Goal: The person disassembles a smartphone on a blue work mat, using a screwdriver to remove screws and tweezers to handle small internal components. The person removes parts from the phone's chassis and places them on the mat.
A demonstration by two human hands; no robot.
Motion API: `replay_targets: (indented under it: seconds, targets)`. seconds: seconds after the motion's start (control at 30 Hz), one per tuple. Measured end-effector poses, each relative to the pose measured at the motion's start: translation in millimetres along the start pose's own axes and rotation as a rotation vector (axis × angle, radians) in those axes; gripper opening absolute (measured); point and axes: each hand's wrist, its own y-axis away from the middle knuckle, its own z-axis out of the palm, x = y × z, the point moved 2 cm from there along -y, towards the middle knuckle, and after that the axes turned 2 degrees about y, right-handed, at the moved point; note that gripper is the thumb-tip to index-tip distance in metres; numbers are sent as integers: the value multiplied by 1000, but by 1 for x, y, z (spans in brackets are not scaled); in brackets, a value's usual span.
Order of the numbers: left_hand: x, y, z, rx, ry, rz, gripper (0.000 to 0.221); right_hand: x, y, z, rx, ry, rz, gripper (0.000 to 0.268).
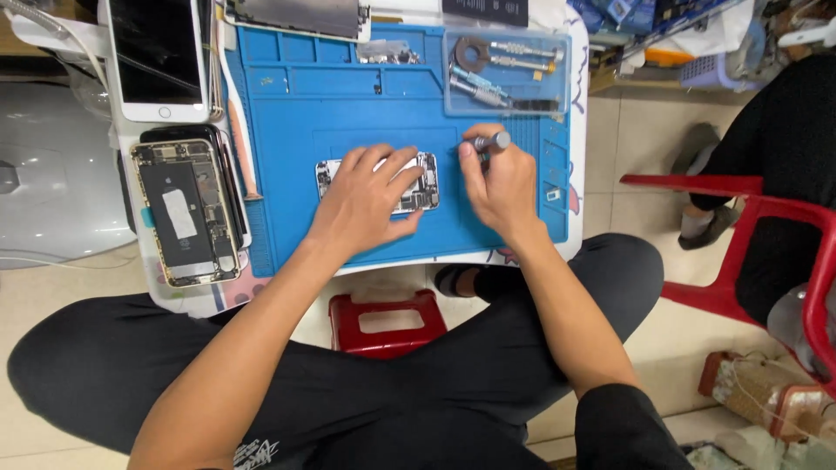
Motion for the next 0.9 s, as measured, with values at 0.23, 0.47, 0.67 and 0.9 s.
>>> replay_targets:
  seconds: [0.23, 0.47, 0.67, 0.9]
  targets:
    - [0, 3, 3, 11, -1, -3, 49, 0, 2, 17, -57, -185, -7, 13]
    - [1, -1, 1, -13, -3, -21, 49, -1, 0, 18, -90, -168, -43, 10]
    - [3, 0, 2, -8, -10, -22, 49, 1, 1, 18, -104, -198, -40, 8]
    - [3, 0, 2, 7, -7, -22, 48, 0, -3, 14, -148, -207, -62, 7]
